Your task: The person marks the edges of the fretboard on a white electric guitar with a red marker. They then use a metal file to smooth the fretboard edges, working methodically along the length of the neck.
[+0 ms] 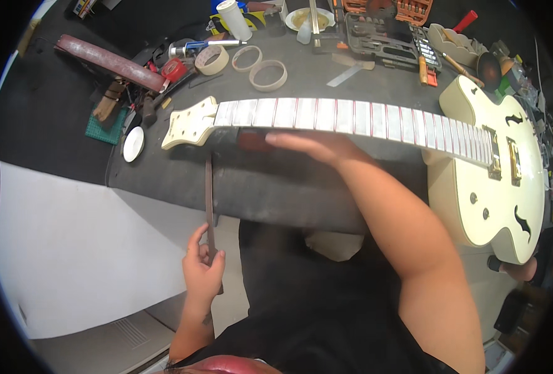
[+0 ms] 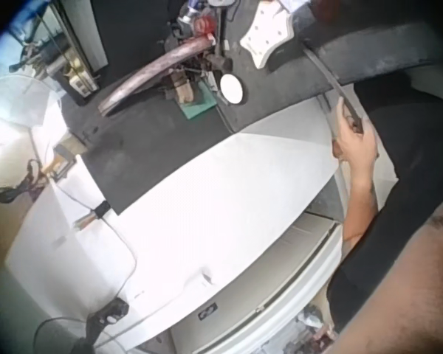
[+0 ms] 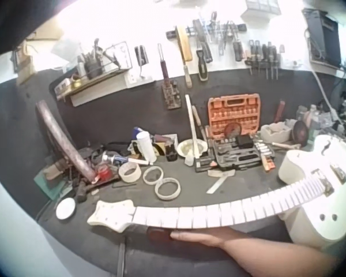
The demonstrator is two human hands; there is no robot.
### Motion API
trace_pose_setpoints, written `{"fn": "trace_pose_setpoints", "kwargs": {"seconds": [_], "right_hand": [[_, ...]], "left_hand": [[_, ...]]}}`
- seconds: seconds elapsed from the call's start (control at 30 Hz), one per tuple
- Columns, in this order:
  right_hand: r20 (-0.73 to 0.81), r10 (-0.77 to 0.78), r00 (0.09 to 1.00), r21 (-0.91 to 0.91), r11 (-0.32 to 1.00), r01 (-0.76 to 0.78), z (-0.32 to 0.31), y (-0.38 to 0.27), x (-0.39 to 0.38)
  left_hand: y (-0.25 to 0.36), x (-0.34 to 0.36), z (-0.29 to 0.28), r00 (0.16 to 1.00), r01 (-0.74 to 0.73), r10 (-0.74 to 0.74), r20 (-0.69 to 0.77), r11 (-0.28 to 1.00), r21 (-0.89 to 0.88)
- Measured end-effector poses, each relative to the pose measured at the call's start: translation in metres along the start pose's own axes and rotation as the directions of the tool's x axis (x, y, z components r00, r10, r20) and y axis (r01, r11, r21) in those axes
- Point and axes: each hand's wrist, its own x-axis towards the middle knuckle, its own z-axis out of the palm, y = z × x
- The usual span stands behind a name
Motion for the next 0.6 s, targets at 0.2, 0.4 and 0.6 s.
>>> {"fn": "trace_pose_setpoints", "kwargs": {"seconds": [0.2, 0.4, 0.6], "right_hand": [[0.09, 0.028, 0.996, -0.138, 0.99, -0.015, 0.008, -0.003, -0.001], [0.224, -0.011, 0.975, -0.232, 0.971, 0.064, 0.004, 0.002, 0.001], [0.184, -0.048, 0.982, -0.418, 0.9, 0.122, 0.008, -0.009, 0.007]], "left_hand": [[-0.038, 0.012, 0.034, 1.0, 0.021, -0.02, 0.006, 0.932, -0.363], [-0.052, 0.018, 0.034, 0.999, 0.045, -0.023, 0.049, 0.859, -0.51], [-0.06, 0.019, 0.036, 0.998, 0.061, -0.034, 0.057, 0.817, -0.574]]}}
